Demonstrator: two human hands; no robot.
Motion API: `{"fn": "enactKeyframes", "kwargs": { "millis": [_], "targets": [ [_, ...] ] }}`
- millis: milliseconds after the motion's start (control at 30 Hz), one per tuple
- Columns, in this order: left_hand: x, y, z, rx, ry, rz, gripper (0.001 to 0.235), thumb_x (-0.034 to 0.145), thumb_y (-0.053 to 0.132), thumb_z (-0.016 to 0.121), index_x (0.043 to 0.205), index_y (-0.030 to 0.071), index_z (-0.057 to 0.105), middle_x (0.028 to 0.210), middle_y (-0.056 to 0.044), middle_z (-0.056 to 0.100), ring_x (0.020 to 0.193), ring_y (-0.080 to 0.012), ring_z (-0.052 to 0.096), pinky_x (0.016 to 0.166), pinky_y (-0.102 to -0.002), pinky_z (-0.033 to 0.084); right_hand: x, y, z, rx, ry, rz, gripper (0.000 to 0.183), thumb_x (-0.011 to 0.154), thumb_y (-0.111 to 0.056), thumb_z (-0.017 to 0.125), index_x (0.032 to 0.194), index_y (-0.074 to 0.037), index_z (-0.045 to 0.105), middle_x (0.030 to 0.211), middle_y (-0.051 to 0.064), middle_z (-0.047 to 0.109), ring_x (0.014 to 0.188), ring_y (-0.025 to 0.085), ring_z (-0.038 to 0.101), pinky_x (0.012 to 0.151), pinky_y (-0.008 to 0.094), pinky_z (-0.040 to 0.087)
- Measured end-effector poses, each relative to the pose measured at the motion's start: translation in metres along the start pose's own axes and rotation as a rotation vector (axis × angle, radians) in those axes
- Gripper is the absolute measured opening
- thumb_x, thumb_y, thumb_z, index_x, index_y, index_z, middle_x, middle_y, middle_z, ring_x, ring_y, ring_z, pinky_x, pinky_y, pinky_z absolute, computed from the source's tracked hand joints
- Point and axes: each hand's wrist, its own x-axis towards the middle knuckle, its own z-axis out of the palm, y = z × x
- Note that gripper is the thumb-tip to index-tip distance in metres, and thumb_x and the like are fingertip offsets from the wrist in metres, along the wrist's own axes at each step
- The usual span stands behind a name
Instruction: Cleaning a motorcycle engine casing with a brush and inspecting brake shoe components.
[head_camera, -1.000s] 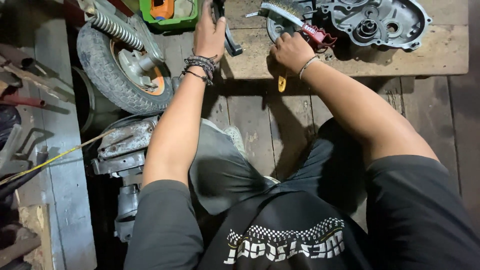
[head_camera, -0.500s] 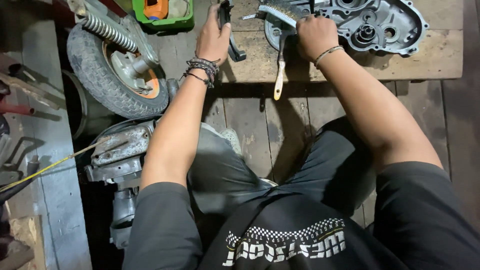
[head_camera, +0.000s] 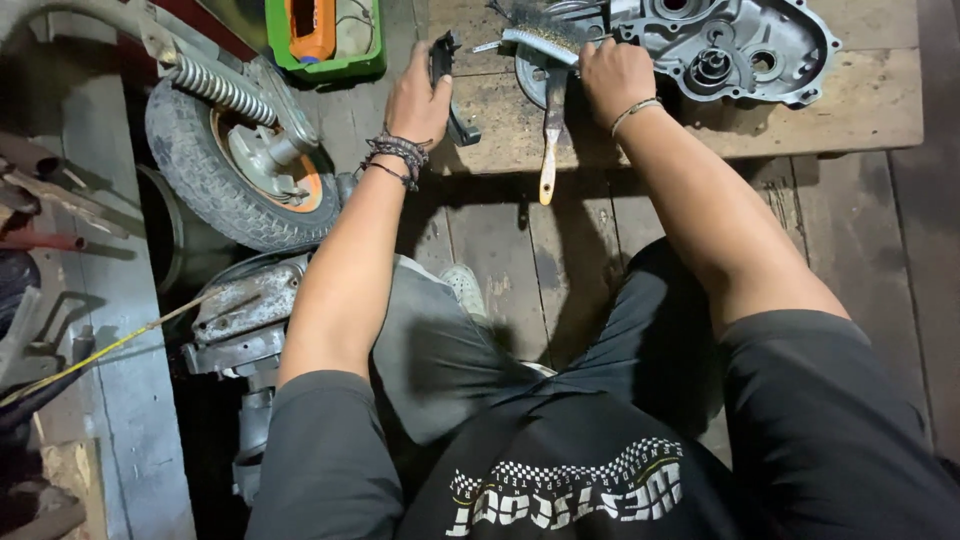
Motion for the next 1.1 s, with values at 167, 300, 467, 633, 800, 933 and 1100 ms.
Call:
{"fn": "enactKeyframes", "kwargs": {
  "millis": [167,300,467,633,800,933,1100],
  "targets": [
    [0.002,0.003,-0.004,-0.018,0.005,0.007,0.045,0.097,0.014,0.056,0.139,0.007,0.044,0.101,-0.014,0.075,0.081,-0.0316,0.072,0.072,-0.044,0.056,0.000,0.004,0.003,0.061,0.184,0.055,0.025,0.087,-0.022,0.069,0.104,-0.008,0.056,0.080,0.009,0.063,0.048,0.023,0.061,0.044,0.033,0.050],
    [0.006,0.006,-0.005,-0.088,-0.012,-0.067,0.044,0.098,0.012,0.052,0.141,0.012,0.043,0.087,-0.005,0.071,0.066,-0.0209,0.067,0.060,-0.038,0.053,0.006,0.011,0.003,0.261,0.229,0.146,0.052,0.079,-0.033,0.082,0.113,-0.003,0.056,0.085,0.014,0.070,0.059,0.032,0.068,0.056,0.040,0.055],
    [0.014,-0.019,0.016,-0.188,0.031,-0.152,0.046,0.098,0.015,0.053,0.143,0.013,0.043,0.082,0.000,0.066,0.059,-0.0133,0.058,0.054,-0.033,0.050,0.012,0.010,-0.002,0.300,0.204,0.166,0.057,0.073,-0.031,0.085,0.115,-0.002,0.057,0.084,0.014,0.070,0.059,0.034,0.070,0.056,0.044,0.057],
    [0.022,-0.040,0.040,-0.526,0.068,-0.303,0.049,0.094,0.020,0.055,0.140,0.007,0.047,0.099,-0.004,0.070,0.077,-0.0153,0.063,0.070,-0.028,0.053,0.027,-0.003,0.020,0.218,0.138,0.146,0.019,0.084,-0.019,0.069,0.097,-0.006,0.067,0.084,0.018,0.071,0.061,0.036,0.070,0.053,0.042,0.057],
    [0.032,-0.044,0.052,-0.701,0.093,-0.368,0.042,0.091,0.015,0.055,0.131,0.004,0.054,0.079,-0.003,0.061,0.061,-0.0135,0.052,0.056,-0.029,0.045,0.056,-0.012,-0.020,0.147,0.026,0.170,0.014,0.078,-0.025,0.073,0.078,-0.012,0.078,0.079,0.013,0.073,0.061,0.031,0.068,0.048,0.040,0.052],
    [0.038,-0.065,0.075,-0.899,0.099,-0.281,0.045,0.093,0.010,0.054,0.136,-0.001,0.049,0.123,-0.017,0.068,0.107,-0.0235,0.067,0.093,-0.030,0.052,0.100,-0.023,-0.003,0.206,0.293,0.136,0.011,0.075,-0.020,0.071,0.080,-0.013,0.078,0.089,0.013,0.072,0.075,0.032,0.064,0.061,0.041,0.053],
    [0.034,-0.069,0.069,-0.896,0.124,-0.386,0.039,0.094,0.009,0.053,0.132,0.003,0.051,0.081,-0.005,0.059,0.060,-0.0126,0.048,0.055,-0.027,0.041,0.145,-0.047,0.025,0.207,0.260,0.107,0.018,0.079,-0.030,0.074,0.079,-0.013,0.078,0.090,0.013,0.072,0.081,0.031,0.063,0.066,0.040,0.050]
  ]
}}
